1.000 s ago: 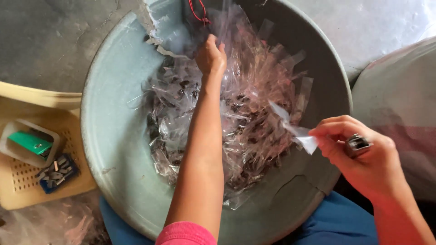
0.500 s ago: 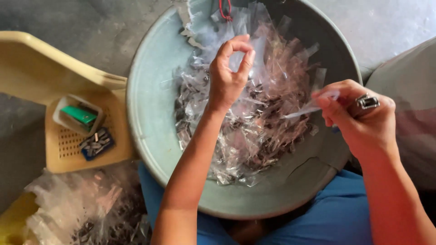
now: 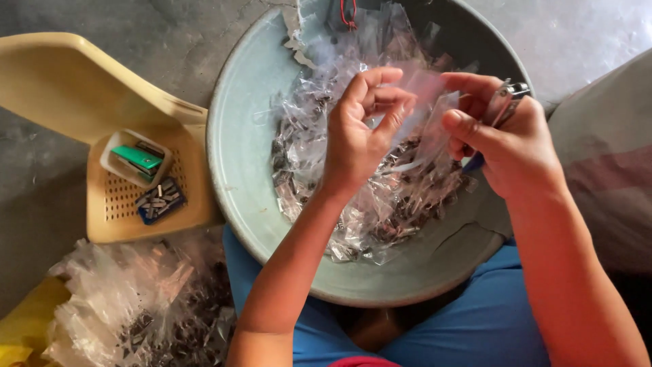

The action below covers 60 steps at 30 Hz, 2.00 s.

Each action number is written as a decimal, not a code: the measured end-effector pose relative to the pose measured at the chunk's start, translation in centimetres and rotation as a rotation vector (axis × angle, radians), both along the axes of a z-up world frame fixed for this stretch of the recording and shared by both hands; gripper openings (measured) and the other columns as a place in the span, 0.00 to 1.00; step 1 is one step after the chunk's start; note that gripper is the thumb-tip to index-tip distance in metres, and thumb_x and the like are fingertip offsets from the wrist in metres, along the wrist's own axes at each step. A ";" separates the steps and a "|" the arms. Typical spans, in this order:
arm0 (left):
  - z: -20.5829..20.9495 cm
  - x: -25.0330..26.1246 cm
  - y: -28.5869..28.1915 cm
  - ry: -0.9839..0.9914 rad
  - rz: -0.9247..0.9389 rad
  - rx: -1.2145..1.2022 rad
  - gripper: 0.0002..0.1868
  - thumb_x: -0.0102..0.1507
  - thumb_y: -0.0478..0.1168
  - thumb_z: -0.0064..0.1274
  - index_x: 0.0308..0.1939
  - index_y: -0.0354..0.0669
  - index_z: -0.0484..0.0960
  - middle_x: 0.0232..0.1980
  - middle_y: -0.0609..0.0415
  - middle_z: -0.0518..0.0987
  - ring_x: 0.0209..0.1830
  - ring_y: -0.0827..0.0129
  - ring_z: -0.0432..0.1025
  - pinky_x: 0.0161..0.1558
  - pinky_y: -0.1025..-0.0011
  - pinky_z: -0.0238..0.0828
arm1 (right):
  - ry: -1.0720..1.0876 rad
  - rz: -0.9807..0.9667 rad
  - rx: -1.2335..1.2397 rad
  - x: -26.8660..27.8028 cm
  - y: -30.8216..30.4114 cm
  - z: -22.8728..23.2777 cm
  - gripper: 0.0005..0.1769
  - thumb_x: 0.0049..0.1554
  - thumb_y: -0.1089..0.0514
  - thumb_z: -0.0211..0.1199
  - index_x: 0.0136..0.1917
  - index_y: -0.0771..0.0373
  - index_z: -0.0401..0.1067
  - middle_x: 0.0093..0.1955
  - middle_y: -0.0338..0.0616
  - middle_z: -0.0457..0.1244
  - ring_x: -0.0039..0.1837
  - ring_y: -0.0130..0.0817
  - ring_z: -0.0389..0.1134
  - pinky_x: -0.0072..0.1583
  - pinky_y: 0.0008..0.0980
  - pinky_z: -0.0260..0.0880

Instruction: Manually filling small plastic bags with components and sealing them using a handheld tool.

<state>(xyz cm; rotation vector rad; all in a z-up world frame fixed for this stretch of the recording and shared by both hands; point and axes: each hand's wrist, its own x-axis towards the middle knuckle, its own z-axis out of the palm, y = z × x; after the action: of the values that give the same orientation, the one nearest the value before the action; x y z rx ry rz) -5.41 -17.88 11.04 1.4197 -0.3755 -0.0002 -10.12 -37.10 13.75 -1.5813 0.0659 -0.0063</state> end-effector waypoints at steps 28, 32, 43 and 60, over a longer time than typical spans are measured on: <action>-18.7 -0.4 -5.8 -0.059 -0.419 0.700 0.03 0.67 0.28 0.47 0.37 0.38 0.73 0.32 0.55 0.68 0.23 0.72 0.60 0.19 0.79 0.61 | 0.057 -0.363 -0.551 -4.5 -8.3 1.1 0.08 0.71 0.68 0.57 0.62 0.62 0.66 0.47 0.45 0.62 0.43 0.30 0.63 0.39 0.28 0.57; -23.1 8.8 -6.6 0.466 0.200 0.467 0.26 0.59 0.42 0.53 0.59 0.37 0.68 0.51 0.50 0.72 0.44 0.68 0.68 0.41 0.74 0.71 | -0.138 -0.208 -0.661 -4.8 -9.2 0.0 0.08 0.73 0.69 0.65 0.54 0.65 0.67 0.70 0.55 0.60 0.50 0.34 0.62 0.51 0.28 0.62; -17.2 10.4 -9.8 0.407 0.022 -0.259 0.05 0.67 0.37 0.54 0.45 0.45 0.83 0.42 0.50 0.88 0.38 0.71 0.83 0.34 0.79 0.74 | -0.016 -0.330 -0.457 -1.5 -5.9 -0.2 0.09 0.67 0.70 0.74 0.53 0.67 0.73 0.40 0.46 0.65 0.38 0.25 0.63 0.42 0.21 0.61; -5.4 -3.6 -5.6 0.193 -0.488 -0.018 0.24 0.72 0.59 0.33 0.39 0.46 0.74 0.21 0.60 0.72 0.17 0.78 0.66 0.23 0.78 0.62 | 0.074 -0.080 -0.143 0.0 -4.1 -2.3 0.10 0.60 0.59 0.71 0.45 0.63 0.71 0.28 0.40 0.57 0.31 0.25 0.56 0.34 0.26 0.58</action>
<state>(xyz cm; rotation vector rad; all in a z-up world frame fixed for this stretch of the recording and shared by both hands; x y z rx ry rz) -9.00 -23.49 5.63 1.2674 -0.5505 -0.5254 -10.12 -41.24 11.47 -1.7210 0.1905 -0.0156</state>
